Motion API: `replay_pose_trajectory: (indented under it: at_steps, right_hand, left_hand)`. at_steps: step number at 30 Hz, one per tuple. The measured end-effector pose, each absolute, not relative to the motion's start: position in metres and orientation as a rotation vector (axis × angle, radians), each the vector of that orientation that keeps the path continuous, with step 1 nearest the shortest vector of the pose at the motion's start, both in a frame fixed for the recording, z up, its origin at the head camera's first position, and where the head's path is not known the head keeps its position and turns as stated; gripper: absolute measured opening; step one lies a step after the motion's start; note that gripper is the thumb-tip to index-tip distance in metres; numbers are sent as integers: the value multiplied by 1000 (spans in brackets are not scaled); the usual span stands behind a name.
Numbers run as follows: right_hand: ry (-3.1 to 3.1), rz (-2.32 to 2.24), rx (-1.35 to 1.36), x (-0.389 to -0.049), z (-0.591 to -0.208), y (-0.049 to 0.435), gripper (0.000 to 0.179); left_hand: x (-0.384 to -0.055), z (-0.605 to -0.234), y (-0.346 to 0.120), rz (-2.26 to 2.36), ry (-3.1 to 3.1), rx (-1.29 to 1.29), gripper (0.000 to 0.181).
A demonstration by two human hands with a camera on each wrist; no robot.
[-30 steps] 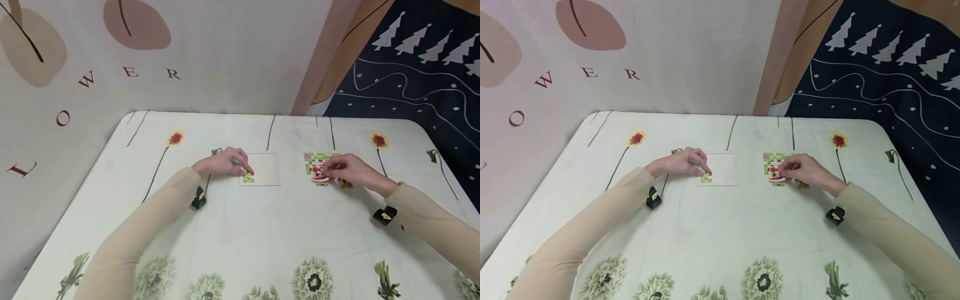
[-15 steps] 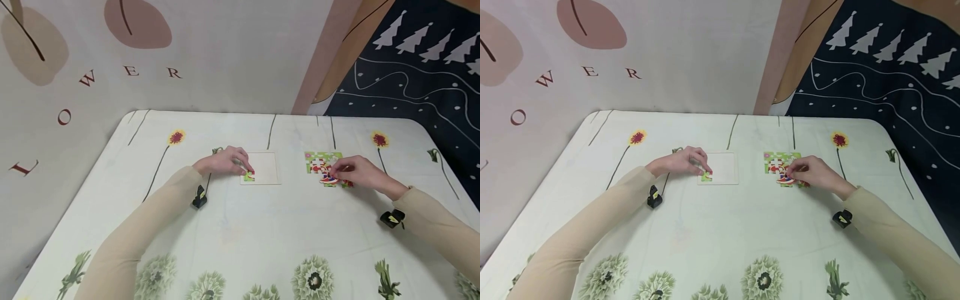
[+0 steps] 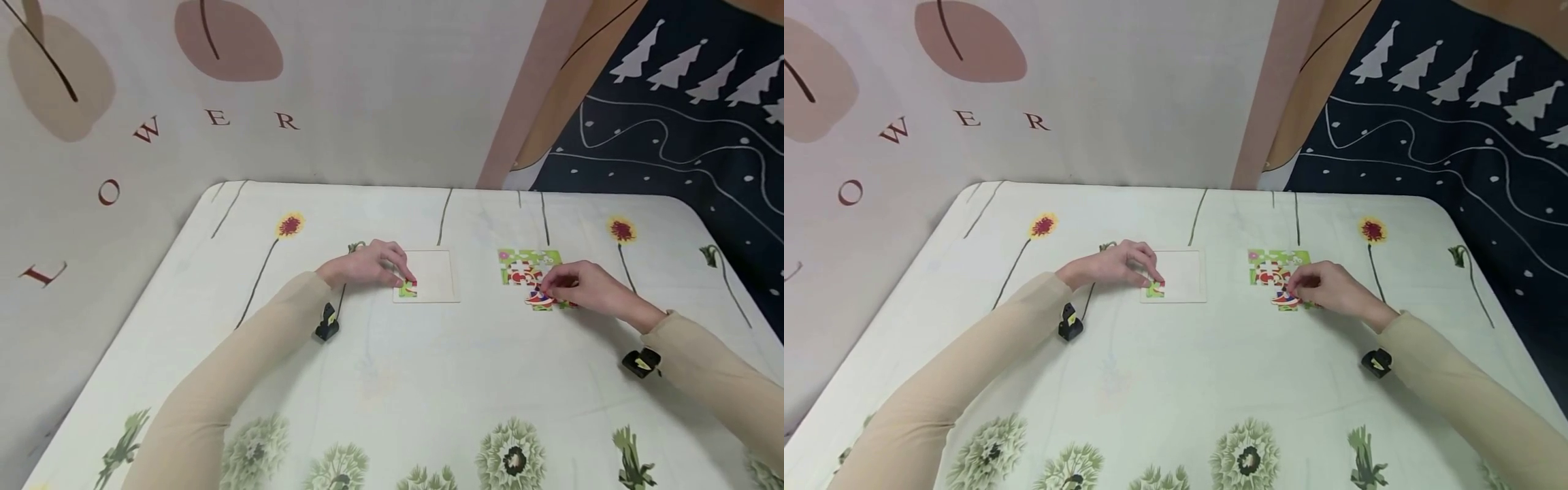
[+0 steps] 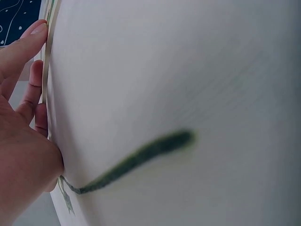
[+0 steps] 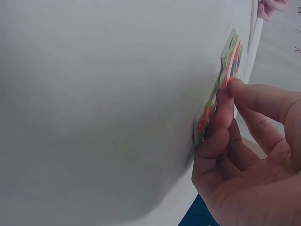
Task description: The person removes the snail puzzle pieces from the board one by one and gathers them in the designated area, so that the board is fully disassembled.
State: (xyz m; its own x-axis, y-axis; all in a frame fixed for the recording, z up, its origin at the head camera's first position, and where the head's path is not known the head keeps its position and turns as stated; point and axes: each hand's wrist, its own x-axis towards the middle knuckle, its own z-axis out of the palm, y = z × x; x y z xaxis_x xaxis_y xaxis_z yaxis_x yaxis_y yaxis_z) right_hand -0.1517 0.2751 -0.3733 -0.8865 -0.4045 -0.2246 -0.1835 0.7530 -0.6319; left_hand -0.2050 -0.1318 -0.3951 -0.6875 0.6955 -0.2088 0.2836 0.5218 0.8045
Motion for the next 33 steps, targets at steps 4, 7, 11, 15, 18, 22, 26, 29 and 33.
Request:
replay_pose_trajectory:
  at_steps: [4, 7, 11, 15, 18, 22, 26, 29, 33]
  right_hand:
    - [2615, -874, -453, -151, -373, 274, 11]
    - [2624, -864, -444, -151, -373, 274, 11]
    - [2629, -859, -438, -151, -373, 274, 11]
    - [2634, -862, -442, -151, -373, 273, 10]
    - [2638, -865, -441, -152, -373, 272, 10]
    - [2642, -865, -437, -151, -374, 270, 11]
    - [2665, -891, -429, -148, -371, 264, 12]
    - [2672, -951, -433, -147, -368, 254, 12]
    - [2645, -1041, -475, -150, -368, 236, 12]
  left_hand:
    - [-205, -396, -131, 1057, 2256, 788, 22]
    - [-206, -397, -131, 1065, 2254, 785, 22]
    - [-207, -398, -130, 1073, 2251, 795, 22]
    - [-207, -398, -130, 1063, 2253, 798, 22]
    - [-207, -397, -131, 1049, 2262, 801, 22]
    - [-204, -397, -131, 1030, 2272, 798, 23]
    - [-202, -397, -130, 1002, 2284, 813, 23]
    - [-203, -395, -131, 972, 2295, 829, 23]
    - [-202, -392, -132, 948, 2307, 822, 23]
